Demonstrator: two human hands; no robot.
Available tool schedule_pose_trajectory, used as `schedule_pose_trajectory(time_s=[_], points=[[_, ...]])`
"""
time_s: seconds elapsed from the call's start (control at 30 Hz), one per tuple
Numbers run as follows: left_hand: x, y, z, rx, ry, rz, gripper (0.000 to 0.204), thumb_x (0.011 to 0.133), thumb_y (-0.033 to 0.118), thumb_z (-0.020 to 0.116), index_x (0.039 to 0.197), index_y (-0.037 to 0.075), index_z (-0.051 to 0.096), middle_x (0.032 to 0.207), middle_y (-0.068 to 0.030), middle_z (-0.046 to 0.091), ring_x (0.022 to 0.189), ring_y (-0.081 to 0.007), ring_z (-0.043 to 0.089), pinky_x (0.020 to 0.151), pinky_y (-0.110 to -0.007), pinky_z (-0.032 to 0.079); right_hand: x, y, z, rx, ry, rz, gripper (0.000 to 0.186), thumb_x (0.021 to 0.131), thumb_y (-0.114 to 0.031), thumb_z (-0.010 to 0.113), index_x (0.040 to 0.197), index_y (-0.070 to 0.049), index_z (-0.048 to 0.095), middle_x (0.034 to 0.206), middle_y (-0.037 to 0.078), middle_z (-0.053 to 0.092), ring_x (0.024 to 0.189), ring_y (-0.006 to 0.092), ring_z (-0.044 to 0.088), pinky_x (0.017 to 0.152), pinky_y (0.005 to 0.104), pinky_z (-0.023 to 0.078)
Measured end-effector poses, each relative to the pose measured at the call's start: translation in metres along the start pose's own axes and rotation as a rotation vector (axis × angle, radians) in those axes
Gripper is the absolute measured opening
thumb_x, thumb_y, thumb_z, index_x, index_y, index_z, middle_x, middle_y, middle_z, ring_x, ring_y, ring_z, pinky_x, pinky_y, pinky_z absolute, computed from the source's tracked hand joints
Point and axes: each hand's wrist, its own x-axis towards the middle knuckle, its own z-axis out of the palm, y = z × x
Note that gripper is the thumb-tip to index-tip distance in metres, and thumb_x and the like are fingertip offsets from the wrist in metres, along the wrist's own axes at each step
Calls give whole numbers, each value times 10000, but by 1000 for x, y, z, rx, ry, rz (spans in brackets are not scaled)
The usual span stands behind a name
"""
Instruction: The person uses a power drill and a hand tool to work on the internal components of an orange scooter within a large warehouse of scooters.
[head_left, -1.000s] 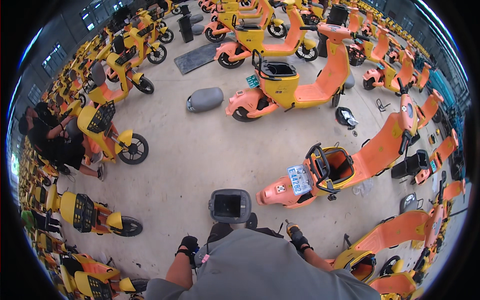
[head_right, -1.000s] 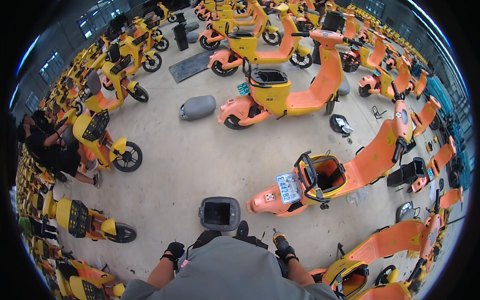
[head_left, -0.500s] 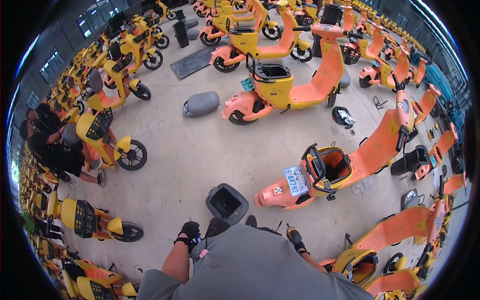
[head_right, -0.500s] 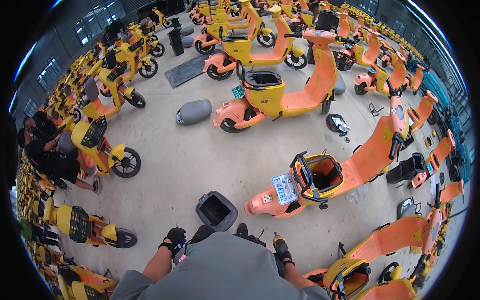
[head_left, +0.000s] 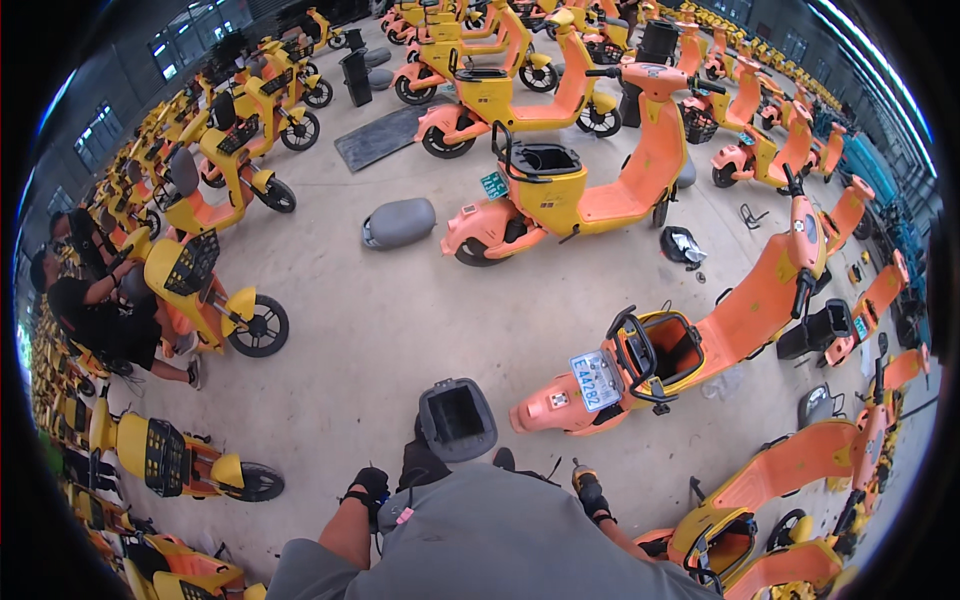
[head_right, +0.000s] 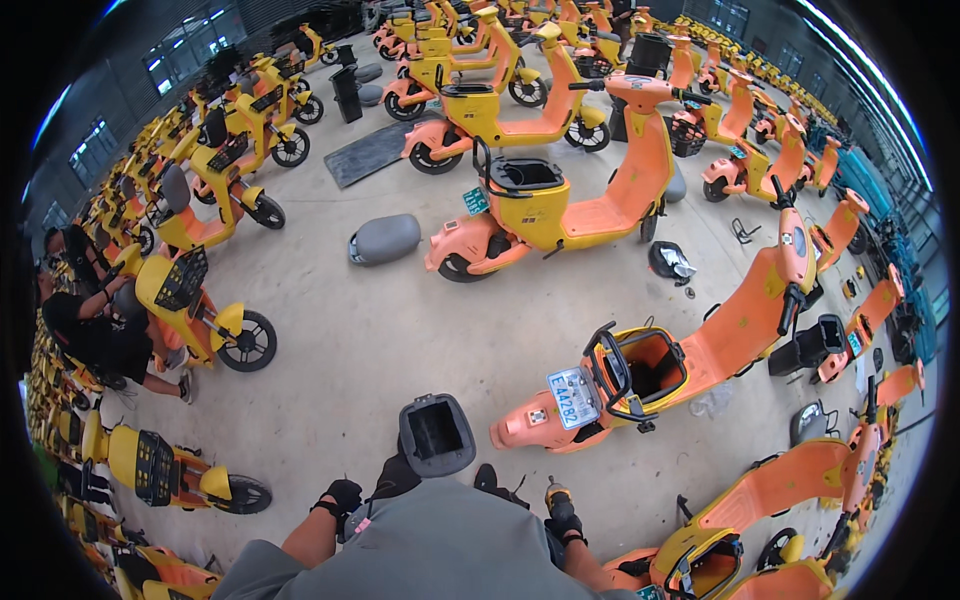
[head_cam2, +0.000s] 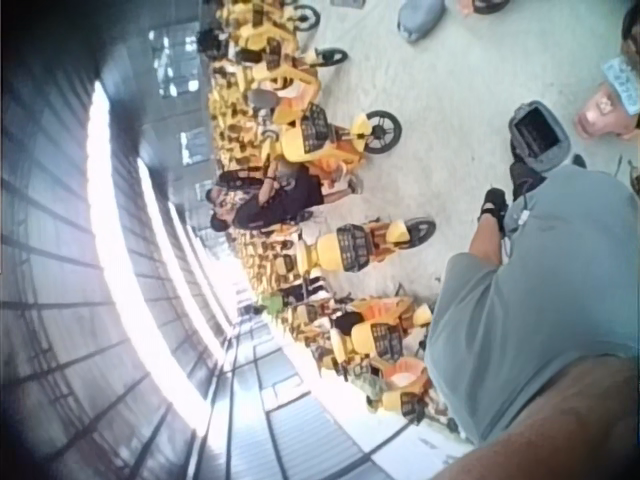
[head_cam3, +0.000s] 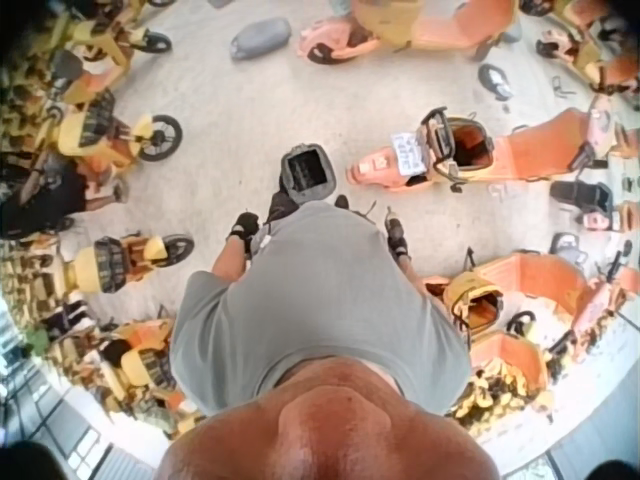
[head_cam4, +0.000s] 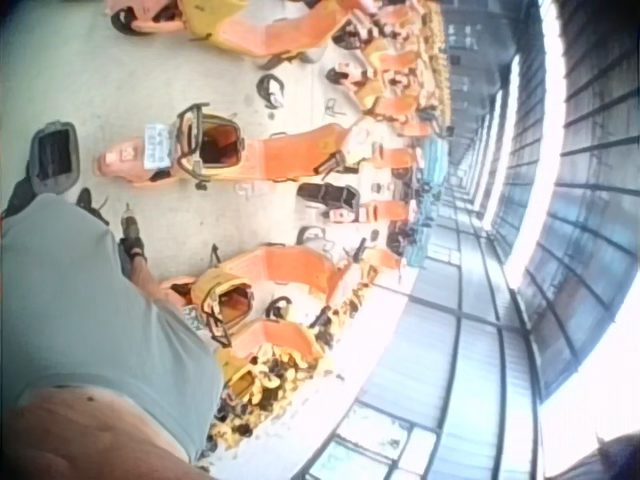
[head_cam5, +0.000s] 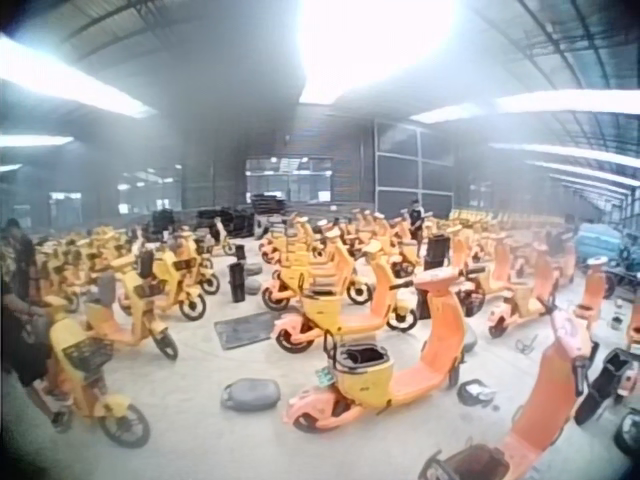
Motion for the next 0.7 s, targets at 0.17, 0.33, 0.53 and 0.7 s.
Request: schedule_pose_trajectory(time_s=[0.17, 0.33, 0.53, 0.7], points=[[28, -40, -17, -74, 114, 54, 199, 672, 293, 716, 702, 106, 654, 744, -142, 661, 716, -333, 652, 639, -434, 524, 8, -21, 5, -6, -18, 66, 253, 937, -248, 527, 918, -17, 628, 824, 184, 615, 779, 346, 552, 705, 449, 436], [66, -90, -39, -66, 213, 170, 224, 648, 291, 749, 709, 100, 648, 745, -135, 656, 737, -324, 648, 659, -418, 523, 11, -55, 16, -15, -26, 158, 253, 935, -249, 530, 914, -17, 628, 823, 182, 616, 777, 344, 553, 705, 449, 436], [92, -170, -40, -153, 147, 186, 148, 675, 242, 728, 703, 108, 671, 716, -119, 665, 690, -297, 662, 620, -401, 530, 12, -126, 33, -11, -6, 301, 253, 932, -251, 534, 909, -18, 628, 821, 180, 617, 773, 343, 553, 705, 449, 437], [93, -212, -49, 165, 8, 321, 151, 721, 274, 688, 678, 130, 693, 745, -113, 681, 723, -274, 679, 628, -393, 541, -3, -181, 48, -22, 26, 412, 253, 930, -253, 537, 904, -18, 628, 820, 178, 618, 771, 342, 553, 704, 449, 437]])
